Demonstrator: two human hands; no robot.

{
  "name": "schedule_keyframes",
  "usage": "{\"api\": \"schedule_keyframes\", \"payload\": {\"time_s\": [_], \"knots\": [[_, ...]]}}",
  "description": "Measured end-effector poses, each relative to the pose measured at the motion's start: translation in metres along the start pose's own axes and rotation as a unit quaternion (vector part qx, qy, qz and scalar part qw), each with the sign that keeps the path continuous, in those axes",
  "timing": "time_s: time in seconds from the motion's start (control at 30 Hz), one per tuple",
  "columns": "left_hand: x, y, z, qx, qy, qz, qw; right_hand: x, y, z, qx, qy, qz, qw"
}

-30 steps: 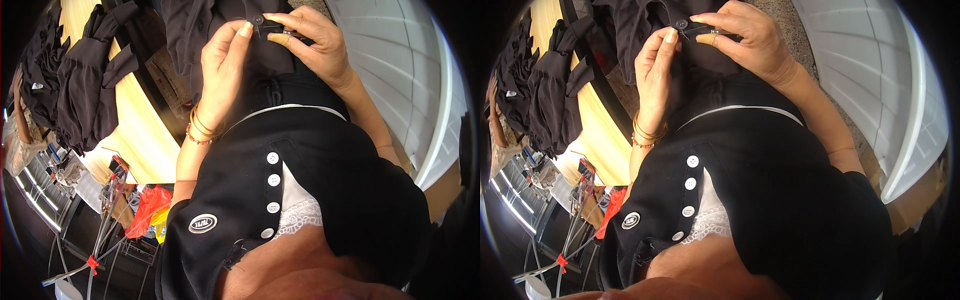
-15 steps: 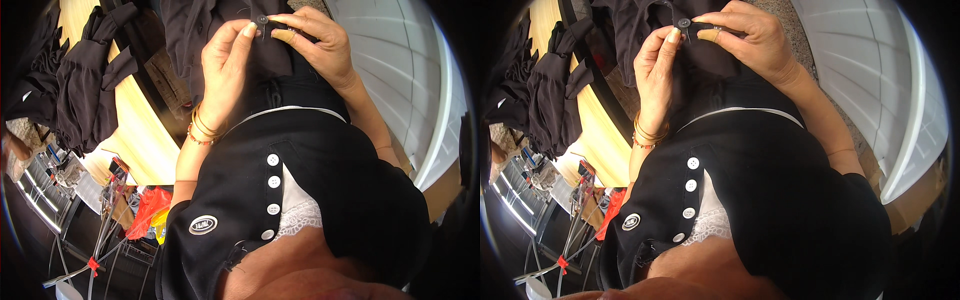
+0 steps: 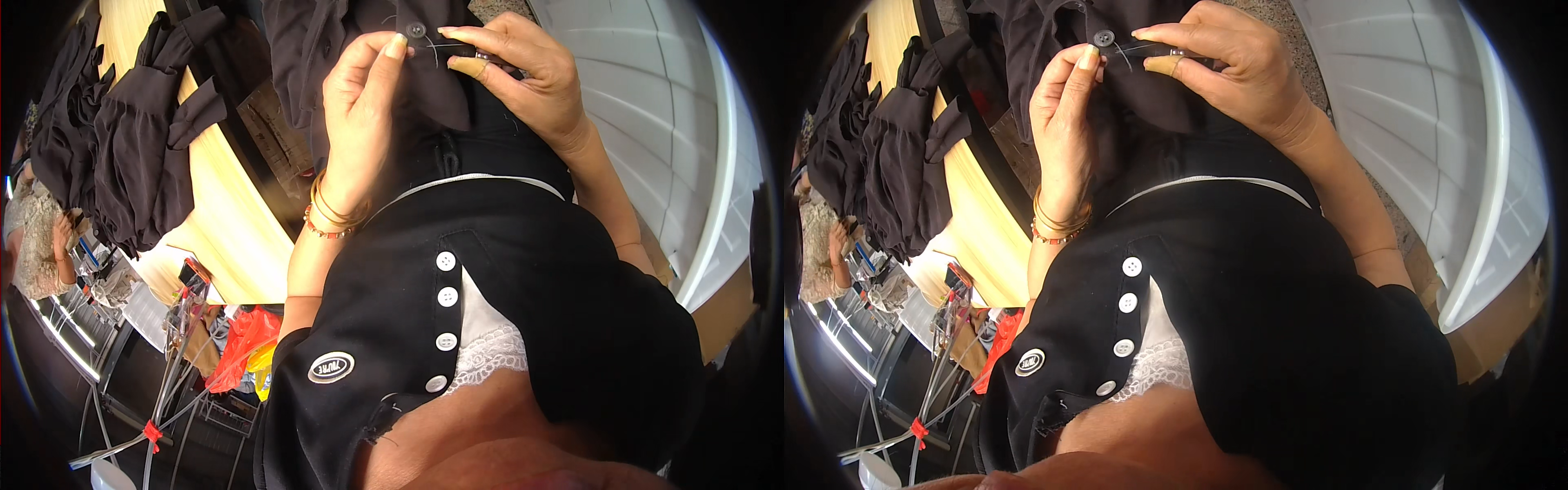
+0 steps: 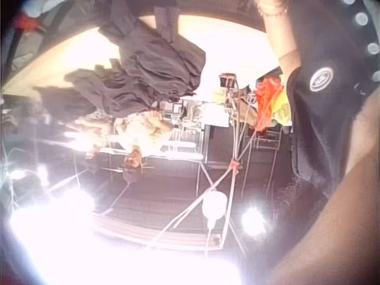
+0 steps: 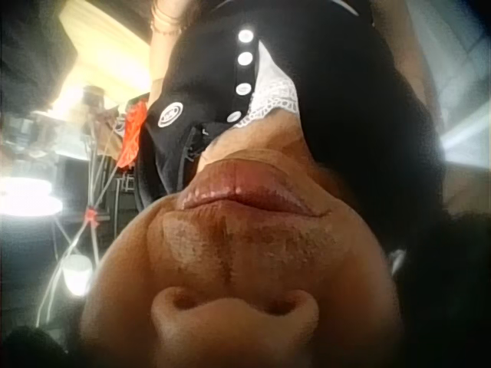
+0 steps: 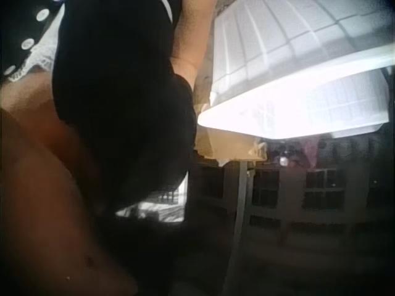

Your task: Sewing buttons onto black trousers by hand using a needle and thread.

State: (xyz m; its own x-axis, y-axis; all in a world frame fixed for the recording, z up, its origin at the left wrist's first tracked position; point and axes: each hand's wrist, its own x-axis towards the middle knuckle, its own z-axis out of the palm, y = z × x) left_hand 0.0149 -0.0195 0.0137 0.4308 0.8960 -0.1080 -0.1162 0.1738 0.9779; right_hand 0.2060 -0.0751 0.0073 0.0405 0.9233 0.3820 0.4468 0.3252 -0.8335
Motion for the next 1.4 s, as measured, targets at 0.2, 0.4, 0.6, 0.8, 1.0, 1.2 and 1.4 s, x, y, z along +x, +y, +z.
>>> {"api": "schedule_keyframes", "payload": {"time_s": [0.2,0.4,0.6,0.8,1.0,1.2,1.4], "knots": [[-0.001,0.000,-0.002,-0.015,0.003,-0.009,1.000,-0.002,0.002,0.002,-0.012,0.003,0.005,1.000],[0.000,-0.003,-0.002,0.017,-0.012,0.022,1.000,0.003,0.002,0.008,-0.023,-0.008,-0.006,1.000],[0.007,0.001,-0.012,0.153,-0.061,0.121,0.979,0.003,0.005,0.006,-0.007,-0.034,0.000,0.999],[0.008,0.002,-0.014,0.131,-0.035,0.084,0.987,0.016,-0.004,0.000,-0.010,-0.048,-0.029,0.998],[0.011,0.003,-0.020,0.158,-0.076,0.085,0.981,0.016,-0.001,-0.003,0.069,-0.077,0.030,0.994],[0.014,0.006,-0.019,0.200,-0.085,0.113,0.969,0.021,0.048,0.029,0.288,0.043,-0.258,0.921],[0.019,0.005,-0.019,0.225,-0.081,0.156,0.958,0.005,0.013,-0.001,0.150,-0.096,0.128,0.976]]}}
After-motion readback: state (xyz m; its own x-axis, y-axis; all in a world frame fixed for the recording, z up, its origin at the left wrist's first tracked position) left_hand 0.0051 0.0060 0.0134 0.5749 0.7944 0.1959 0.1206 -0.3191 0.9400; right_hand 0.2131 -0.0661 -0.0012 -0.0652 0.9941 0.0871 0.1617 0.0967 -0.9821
